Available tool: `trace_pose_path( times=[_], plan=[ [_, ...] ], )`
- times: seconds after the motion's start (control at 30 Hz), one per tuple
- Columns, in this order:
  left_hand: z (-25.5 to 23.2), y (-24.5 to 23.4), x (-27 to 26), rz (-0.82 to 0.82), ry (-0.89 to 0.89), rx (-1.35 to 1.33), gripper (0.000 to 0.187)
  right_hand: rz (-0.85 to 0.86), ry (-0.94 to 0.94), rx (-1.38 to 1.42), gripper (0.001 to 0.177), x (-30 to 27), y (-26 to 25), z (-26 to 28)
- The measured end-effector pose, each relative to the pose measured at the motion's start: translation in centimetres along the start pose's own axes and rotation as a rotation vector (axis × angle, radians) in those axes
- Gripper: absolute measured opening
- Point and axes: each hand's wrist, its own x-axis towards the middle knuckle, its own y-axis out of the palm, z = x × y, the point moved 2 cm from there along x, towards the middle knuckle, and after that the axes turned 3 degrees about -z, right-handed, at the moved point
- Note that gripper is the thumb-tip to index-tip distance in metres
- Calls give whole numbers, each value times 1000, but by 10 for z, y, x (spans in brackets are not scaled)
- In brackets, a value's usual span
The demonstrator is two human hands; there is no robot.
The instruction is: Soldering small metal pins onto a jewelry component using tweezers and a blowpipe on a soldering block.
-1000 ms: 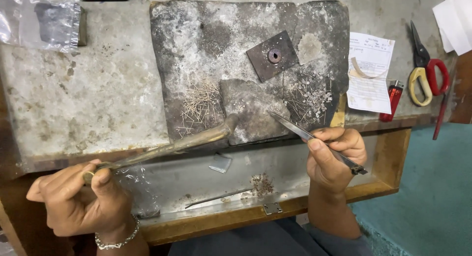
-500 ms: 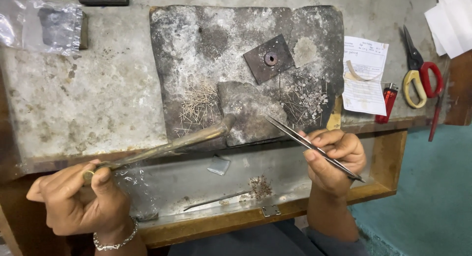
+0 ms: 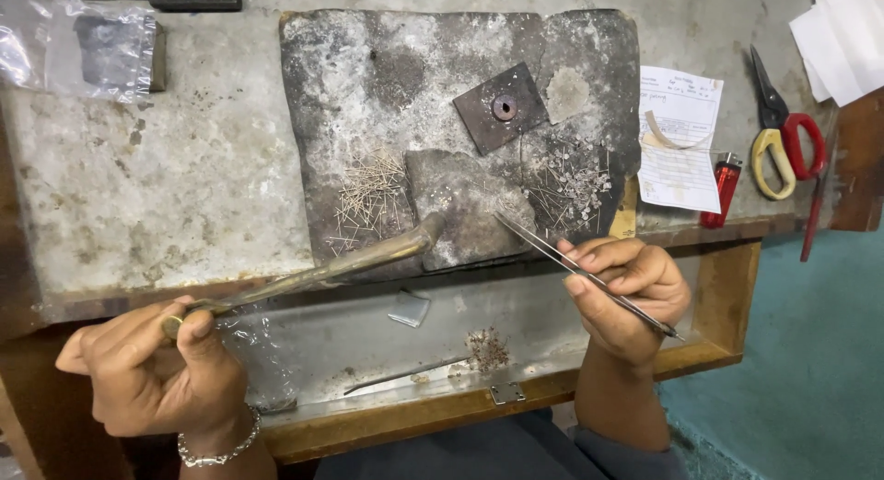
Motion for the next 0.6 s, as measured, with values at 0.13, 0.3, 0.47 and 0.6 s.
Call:
trace_pose_path(
  times=[0.13, 0.3, 0.47, 0.6],
  plan=[
    [-3, 0, 1, 1, 3, 10, 30, 10, -10, -2, 32, 2, -2, -1],
    [-4, -1, 1, 35, 12, 24, 29, 6, 3, -23, 31, 7, -3, 1],
    [-7, 0, 2, 33, 9, 15, 28, -7, -2, -122, 32, 12, 6, 13],
    [-9, 3, 3, 17, 12, 17, 33, 0, -72, -222, 32, 13, 18, 24]
  ],
)
